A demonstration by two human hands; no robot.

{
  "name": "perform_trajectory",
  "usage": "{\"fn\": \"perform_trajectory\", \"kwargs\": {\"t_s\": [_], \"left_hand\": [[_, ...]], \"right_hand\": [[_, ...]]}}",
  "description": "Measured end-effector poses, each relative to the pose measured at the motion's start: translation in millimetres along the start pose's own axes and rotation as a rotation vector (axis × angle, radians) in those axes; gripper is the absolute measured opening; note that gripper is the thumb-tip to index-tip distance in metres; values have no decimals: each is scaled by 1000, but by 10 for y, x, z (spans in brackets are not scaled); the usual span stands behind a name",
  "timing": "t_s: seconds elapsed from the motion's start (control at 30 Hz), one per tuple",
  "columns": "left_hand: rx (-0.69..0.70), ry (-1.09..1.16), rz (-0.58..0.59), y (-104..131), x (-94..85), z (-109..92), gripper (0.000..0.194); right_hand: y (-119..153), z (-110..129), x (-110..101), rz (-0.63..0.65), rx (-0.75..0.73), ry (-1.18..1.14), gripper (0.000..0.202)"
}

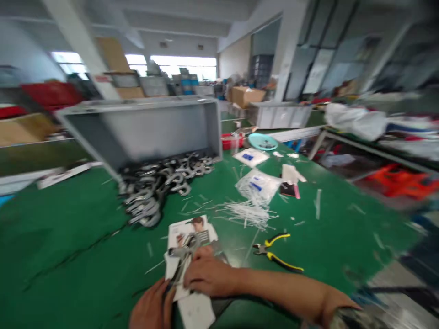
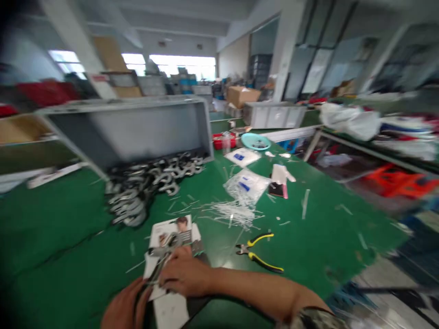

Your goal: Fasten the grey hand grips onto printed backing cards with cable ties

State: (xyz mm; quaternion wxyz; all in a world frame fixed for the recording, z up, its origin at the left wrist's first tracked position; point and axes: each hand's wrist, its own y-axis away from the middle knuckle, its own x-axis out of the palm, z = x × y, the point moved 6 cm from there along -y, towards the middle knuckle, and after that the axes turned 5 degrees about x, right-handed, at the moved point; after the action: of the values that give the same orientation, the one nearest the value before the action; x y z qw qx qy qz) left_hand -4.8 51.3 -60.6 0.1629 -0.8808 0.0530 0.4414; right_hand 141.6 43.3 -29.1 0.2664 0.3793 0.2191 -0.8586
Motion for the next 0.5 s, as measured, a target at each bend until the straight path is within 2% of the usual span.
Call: {"fn": "perform_trajectory", "kwargs": {"t_s": [0.07, 0.17, 0.23, 0.3, 0.37, 0.4, 0.47, 0.5], "left_hand": [[4, -49, -42, 139, -64, 109, 34], [35, -105, -75, 182, -53, 64, 37], [35, -118, -65, 159, -24, 3, 34], [36, -98, -46, 150, -35, -18, 32], [8, -37, -33, 180, -120, 32, 31], [-25, 8, -31, 210, -189, 71, 32], [-135, 119, -31, 277, -342, 133, 35], [-203, 186, -43, 300, -412, 136, 36]], "right_hand": [[23, -75, 47, -89, 35, 16, 14], [-35, -67, 67, -155, 125, 27, 15], [-52, 26, 32, -127, 125, -20, 16], [36, 81, -76, -76, 102, -160, 19], [301, -20, -279, -72, 157, -305, 25], [508, -147, -410, -102, 240, -327, 27], [1046, -443, -687, -175, 424, -179, 32], [1349, -581, -793, -159, 533, -40, 47]]}}
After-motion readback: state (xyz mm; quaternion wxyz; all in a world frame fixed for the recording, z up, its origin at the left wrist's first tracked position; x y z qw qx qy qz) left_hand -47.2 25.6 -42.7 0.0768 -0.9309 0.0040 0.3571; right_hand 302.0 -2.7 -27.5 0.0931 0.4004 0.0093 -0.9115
